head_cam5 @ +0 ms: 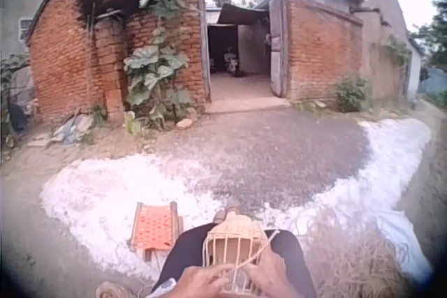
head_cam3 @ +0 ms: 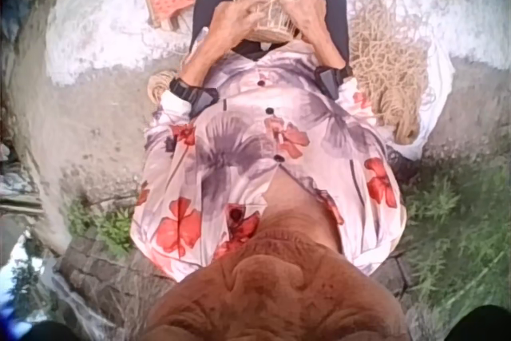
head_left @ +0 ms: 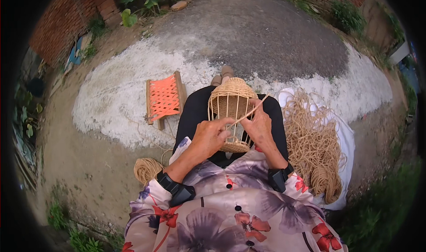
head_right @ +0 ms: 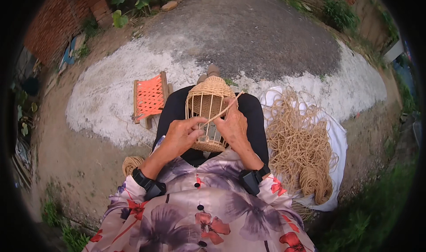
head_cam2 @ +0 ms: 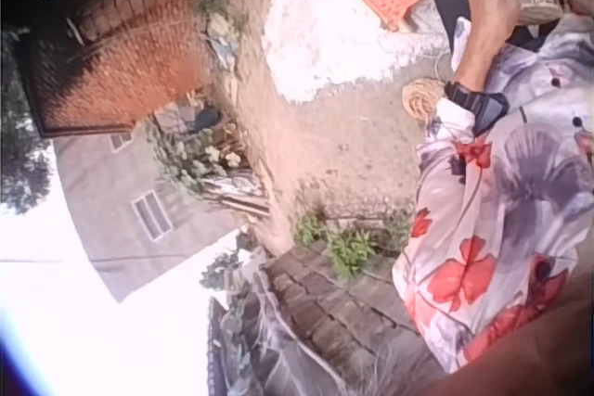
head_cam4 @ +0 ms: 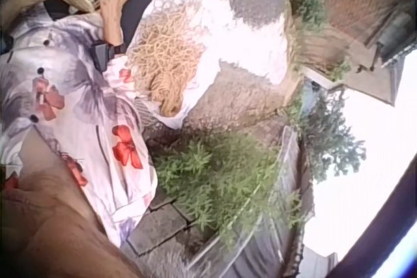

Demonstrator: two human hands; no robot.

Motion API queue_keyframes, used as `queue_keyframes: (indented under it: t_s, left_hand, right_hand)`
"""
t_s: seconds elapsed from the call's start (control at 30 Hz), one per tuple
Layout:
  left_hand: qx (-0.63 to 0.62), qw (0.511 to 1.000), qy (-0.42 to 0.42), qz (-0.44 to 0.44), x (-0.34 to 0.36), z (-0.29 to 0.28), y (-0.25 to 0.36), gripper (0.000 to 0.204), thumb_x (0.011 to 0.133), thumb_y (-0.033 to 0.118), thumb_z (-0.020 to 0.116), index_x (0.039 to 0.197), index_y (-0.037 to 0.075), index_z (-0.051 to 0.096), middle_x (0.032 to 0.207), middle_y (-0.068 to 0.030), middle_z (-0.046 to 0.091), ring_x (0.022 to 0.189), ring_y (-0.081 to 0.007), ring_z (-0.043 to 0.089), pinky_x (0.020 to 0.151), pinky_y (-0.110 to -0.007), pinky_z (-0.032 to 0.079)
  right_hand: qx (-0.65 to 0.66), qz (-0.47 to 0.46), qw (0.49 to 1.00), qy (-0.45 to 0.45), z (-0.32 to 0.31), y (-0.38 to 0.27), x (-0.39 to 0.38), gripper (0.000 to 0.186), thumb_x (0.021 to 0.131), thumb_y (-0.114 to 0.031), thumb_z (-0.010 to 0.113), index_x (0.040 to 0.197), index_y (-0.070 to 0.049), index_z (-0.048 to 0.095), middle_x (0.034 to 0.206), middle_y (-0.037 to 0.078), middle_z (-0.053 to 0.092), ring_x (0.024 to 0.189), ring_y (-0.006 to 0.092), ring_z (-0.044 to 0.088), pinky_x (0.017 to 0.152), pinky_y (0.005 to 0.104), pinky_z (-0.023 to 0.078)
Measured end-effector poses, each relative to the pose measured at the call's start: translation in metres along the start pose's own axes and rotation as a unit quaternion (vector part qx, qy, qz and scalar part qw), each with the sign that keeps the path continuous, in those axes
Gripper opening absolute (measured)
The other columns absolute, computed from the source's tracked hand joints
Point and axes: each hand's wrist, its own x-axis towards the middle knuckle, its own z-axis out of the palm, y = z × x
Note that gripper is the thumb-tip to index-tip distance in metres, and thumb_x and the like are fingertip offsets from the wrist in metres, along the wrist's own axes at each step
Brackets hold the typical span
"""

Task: Weaving a small round basket using thin flexible strips of bamboo or rattan.

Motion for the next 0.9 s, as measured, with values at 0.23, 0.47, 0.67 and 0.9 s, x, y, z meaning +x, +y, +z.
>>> queue_keyframes:
  t_s: [0.23, 0.47, 0.67, 0.9]
  left_hand:
    - [-0.034, 0.996, 0.063, 0.062, -0.009, 0.01, -0.012, 0.029, 0.083, 0.001, 0.062, 0.112, 0.006, 0.065, 0.07, -0.0098, 0.063, 0.057, -0.0114, 0.059, 0.055, -0.029, 0.049]
    - [-0.319, 0.944, 0.037, -0.072, -0.019, -0.024, -0.007, 0.03, 0.093, 0.009, 0.059, 0.122, 0.007, 0.054, 0.08, -0.0043, 0.063, 0.058, -0.0053, 0.052, 0.05, -0.018, 0.042]
    - [-0.518, 0.834, -0.072, -0.173, -0.037, -0.036, -0.023, 0.043, 0.095, 0.021, 0.059, 0.133, 0.006, 0.045, 0.079, -0.0016, 0.055, 0.059, -0.0031, 0.047, 0.051, -0.018, 0.04]
    - [-0.399, 0.886, -0.094, -0.217, -0.051, -0.035, -0.04, 0.033, 0.096, 0.024, 0.058, 0.118, 0.001, 0.055, 0.077, -0.0008, 0.057, 0.061, -0.0056, 0.054, 0.053, -0.02, 0.047]
  right_hand:
    - [0.009, 0.024, 1.0, -0.016, -0.003, -0.004, 0.001, 0.054, 0.073, -0.021, 0.063, 0.122, -0.006, 0.045, 0.086, 0.016, 0.069, 0.084, 0.0371, 0.067, 0.076, 0.0459, 0.051]
    - [0.014, 0.052, 0.998, -0.032, -0.006, -0.003, 0.001, 0.057, 0.072, -0.021, 0.062, 0.124, -0.006, 0.045, 0.086, 0.014, 0.067, 0.084, 0.0361, 0.067, 0.076, 0.0449, 0.051]
    - [0.005, 0.047, 0.998, -0.037, -0.003, -0.007, -0.005, 0.066, 0.072, -0.019, 0.062, 0.133, -0.009, 0.04, 0.098, 0.017, 0.065, 0.091, 0.0375, 0.065, 0.08, 0.0447, 0.05]
    - [0.04, 0.041, 0.998, -0.026, 0.0, -0.008, -0.006, 0.068, 0.072, -0.017, 0.061, 0.135, -0.008, 0.036, 0.1, 0.019, 0.064, 0.091, 0.0392, 0.064, 0.082, 0.0456, 0.049]
